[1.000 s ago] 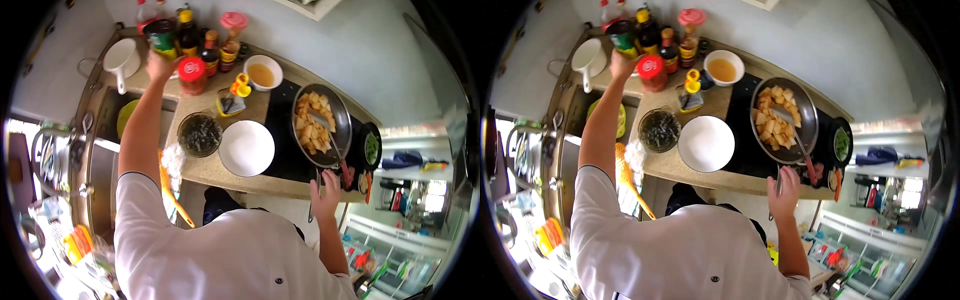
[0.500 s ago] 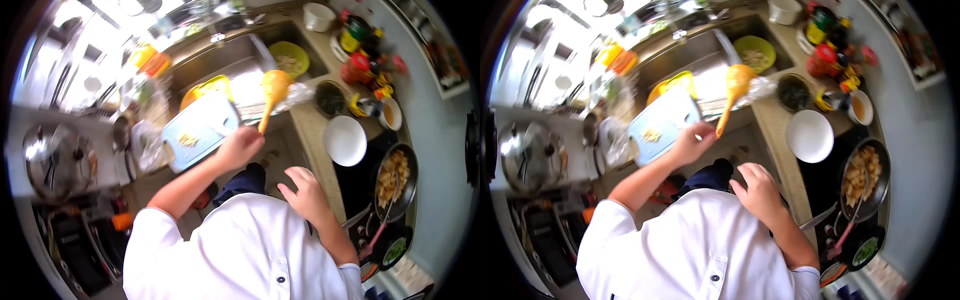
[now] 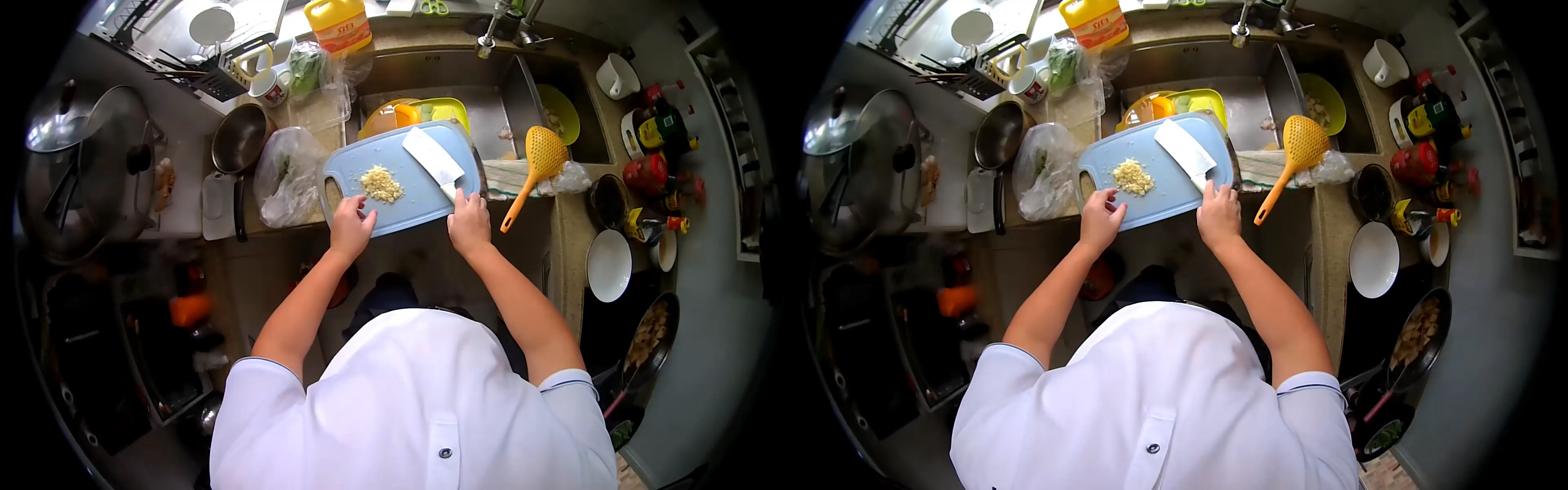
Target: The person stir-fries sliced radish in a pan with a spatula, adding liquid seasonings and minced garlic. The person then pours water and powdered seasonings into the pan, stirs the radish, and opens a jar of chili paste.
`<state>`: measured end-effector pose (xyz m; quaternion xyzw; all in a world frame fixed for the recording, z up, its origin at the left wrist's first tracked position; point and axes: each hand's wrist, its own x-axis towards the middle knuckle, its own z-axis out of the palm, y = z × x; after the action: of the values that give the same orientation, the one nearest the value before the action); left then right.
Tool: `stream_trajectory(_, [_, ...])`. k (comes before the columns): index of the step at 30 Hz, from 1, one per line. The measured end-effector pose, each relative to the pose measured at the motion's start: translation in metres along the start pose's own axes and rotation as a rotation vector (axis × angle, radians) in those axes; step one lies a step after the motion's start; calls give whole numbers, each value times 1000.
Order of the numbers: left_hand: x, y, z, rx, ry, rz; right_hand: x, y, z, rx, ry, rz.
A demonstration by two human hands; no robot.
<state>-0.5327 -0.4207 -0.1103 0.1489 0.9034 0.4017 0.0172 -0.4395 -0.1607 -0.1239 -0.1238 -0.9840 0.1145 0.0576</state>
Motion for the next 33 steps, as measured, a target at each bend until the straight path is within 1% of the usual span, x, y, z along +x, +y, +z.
stream_trajectory(1, [5,-3,-1,-45,-78,-62,-2,-4,-4,73,27,-15])
stream_trajectory(2, [6,-3,3,-49,-101,-68,-9,-10,-8,193,149,-6])
stream_trajectory(3, [7,-3,8,-60,-111,-76,-17,-13,-16,182,137,-1])
stream_trajectory(5, [6,-4,15,-41,-61,-93,-35,-19,-32,580,126,202])
stream_trajectory(6, [8,-4,18,-44,-69,-96,-44,-16,-31,576,122,209])
stream_trajectory(8, [8,-6,21,-41,-17,-101,-66,-13,-27,879,-41,510])
stream_trajectory(9, [9,-5,23,-39,-27,-106,-70,-16,-28,878,-47,519])
stream_trajectory(11, [14,-3,25,-87,-22,-112,-81,-22,-32,1206,-195,763])
stream_trajectory(12, [15,-4,27,-83,-31,-115,-87,-24,-31,1235,-249,758])
stream_trajectory(14, [18,-5,31,-75,-22,-56,-94,-31,-29,1297,-294,793])
stream_trajectory(15, [20,-3,32,-73,-29,-56,-96,-36,-28,1356,-337,817])
stream_trajectory(16, [21,-1,32,-96,-22,-71,-99,-40,-24,1392,-330,821])
stream_trajectory(20, [25,3,37,-144,-9,-104,-103,-47,-19,1434,-398,814])
stream_trajectory(24, [26,2,40,-179,-40,-161,-105,-49,-14,1468,-405,835])
stream_trajectory(26, [27,4,39,-216,-50,-175,-105,-48,-11,1464,-406,809])
stream_trajectory(33, [30,12,35,-210,-94,-134,-106,-44,-13,1515,-433,835])
